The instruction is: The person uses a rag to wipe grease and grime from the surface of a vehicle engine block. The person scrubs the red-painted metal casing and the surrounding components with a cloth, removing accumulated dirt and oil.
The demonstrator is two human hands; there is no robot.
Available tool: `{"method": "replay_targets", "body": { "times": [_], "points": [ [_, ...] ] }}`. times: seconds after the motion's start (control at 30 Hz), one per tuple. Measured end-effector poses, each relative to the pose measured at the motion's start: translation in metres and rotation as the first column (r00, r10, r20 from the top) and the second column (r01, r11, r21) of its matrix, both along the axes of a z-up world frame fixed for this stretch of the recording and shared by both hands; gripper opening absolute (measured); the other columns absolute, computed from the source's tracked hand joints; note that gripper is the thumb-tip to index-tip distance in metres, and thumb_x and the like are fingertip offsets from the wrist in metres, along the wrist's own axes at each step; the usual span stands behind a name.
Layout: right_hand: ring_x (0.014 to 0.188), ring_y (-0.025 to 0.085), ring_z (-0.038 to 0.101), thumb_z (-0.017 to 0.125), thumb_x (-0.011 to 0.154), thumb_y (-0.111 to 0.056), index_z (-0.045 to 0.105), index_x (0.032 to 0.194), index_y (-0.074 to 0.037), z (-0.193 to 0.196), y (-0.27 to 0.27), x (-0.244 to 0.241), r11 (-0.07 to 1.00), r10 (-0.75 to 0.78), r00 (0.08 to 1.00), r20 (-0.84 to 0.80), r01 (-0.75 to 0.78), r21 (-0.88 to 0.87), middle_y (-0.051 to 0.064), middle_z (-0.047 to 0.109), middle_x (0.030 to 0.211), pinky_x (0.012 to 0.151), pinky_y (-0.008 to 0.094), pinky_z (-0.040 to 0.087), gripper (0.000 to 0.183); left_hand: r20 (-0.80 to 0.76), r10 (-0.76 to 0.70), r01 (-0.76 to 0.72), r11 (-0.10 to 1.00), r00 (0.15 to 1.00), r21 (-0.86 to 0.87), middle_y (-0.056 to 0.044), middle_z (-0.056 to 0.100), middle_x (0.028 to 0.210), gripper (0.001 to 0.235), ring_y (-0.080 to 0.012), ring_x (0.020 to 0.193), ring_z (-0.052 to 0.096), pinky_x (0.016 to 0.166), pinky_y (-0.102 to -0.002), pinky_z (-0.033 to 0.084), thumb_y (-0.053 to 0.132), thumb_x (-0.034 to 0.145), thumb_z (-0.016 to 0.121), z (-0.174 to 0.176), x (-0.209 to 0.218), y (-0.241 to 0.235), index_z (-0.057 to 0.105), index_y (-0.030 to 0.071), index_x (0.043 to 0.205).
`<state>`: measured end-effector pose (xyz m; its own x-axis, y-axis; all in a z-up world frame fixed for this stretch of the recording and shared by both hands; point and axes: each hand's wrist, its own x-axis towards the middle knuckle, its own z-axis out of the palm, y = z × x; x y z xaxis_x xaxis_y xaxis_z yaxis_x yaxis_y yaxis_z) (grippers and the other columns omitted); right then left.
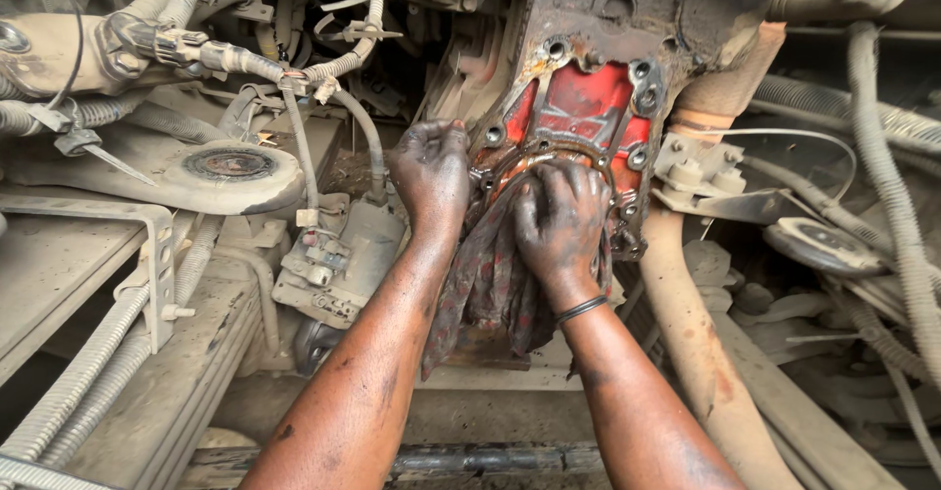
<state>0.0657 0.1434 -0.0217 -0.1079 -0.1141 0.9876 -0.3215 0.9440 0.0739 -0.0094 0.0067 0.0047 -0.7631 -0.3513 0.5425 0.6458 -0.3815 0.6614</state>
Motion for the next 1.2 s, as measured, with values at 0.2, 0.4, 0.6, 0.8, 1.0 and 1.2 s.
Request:
{"method": "replay_targets", "body": {
  "times": [0.2,0.4,0.6,0.8,1.0,1.2],
  "points": [
    [0.109,0.036,0.057,0.069,0.089,-0.016,0.069,0.110,-0.005,0.000,-0.001,-0.001,1.000,-0.006,1.000,-0.008,0.006,-0.001,0.014,0.064,0.115,0.099,0.048,0.041,0.023,0.130,0.227,-0.200,0.960,0.965,-0.196,-0.013,0.071,0.082,0.014,-0.0232,0.079,0.070,0.080,-0.042,0.055,0.014,0.087,0.066,0.005,0.000,-0.003,0.065,0.001,0.082],
    [0.110,0.036,0.057,0.068,0.089,-0.015,0.069,0.110,-0.005,-0.002,-0.001,-0.002,1.000,-0.021,1.000,-0.012,0.021,-0.005,0.014,0.064,0.115,0.100,0.047,0.041,0.024,0.253,0.247,-0.122,0.897,0.935,-0.425,-0.019,0.070,0.085,0.033,-0.0315,0.087,0.069,0.086,-0.049,0.051,0.029,0.092,0.054,0.011,0.009,-0.019,0.067,0.000,0.082],
    [0.110,0.035,0.058,0.069,0.090,-0.015,0.069,0.110,-0.005,-0.003,-0.001,-0.002,1.000,-0.016,1.000,-0.008,0.016,-0.003,0.013,0.064,0.115,0.100,0.047,0.041,0.022,0.174,0.249,-0.136,0.862,0.953,-0.489,-0.016,0.074,0.100,0.042,-0.0309,0.098,0.070,0.091,-0.048,0.049,0.033,0.094,0.045,0.007,0.001,-0.022,0.079,0.009,0.093],
    [0.110,0.037,0.057,0.070,0.089,-0.016,0.069,0.110,-0.004,-0.002,0.002,-0.003,1.000,-0.007,1.000,-0.010,0.007,0.002,0.014,0.065,0.116,0.100,0.048,0.041,0.025,-0.057,0.285,-0.274,0.819,0.957,-0.504,-0.021,0.066,0.111,0.037,-0.0320,0.101,0.066,0.085,-0.047,0.050,0.033,0.100,0.052,0.020,0.004,-0.006,0.072,0.002,0.102],
    [0.112,0.038,0.056,0.071,0.088,-0.017,0.069,0.111,-0.004,-0.002,0.002,-0.001,1.000,0.004,1.000,0.011,-0.004,-0.012,0.015,0.064,0.117,0.101,0.049,0.041,0.027,0.002,0.355,-0.258,0.685,0.935,-0.681,-0.014,0.070,0.072,0.032,-0.0245,0.062,0.069,0.059,-0.041,0.056,0.023,0.100,0.048,0.007,0.038,-0.003,0.071,0.003,0.089],
    [0.112,0.038,0.056,0.071,0.087,-0.017,0.068,0.112,-0.004,-0.003,0.004,-0.002,1.000,0.013,1.000,-0.007,-0.013,-0.002,0.015,0.064,0.117,0.102,0.050,0.040,0.028,-0.214,0.464,-0.440,0.459,0.860,-0.772,-0.006,0.062,0.060,0.022,-0.0140,0.041,0.057,0.033,-0.033,0.049,0.012,0.100,0.050,-0.020,0.046,-0.009,0.068,0.000,0.100]
  ]
}}
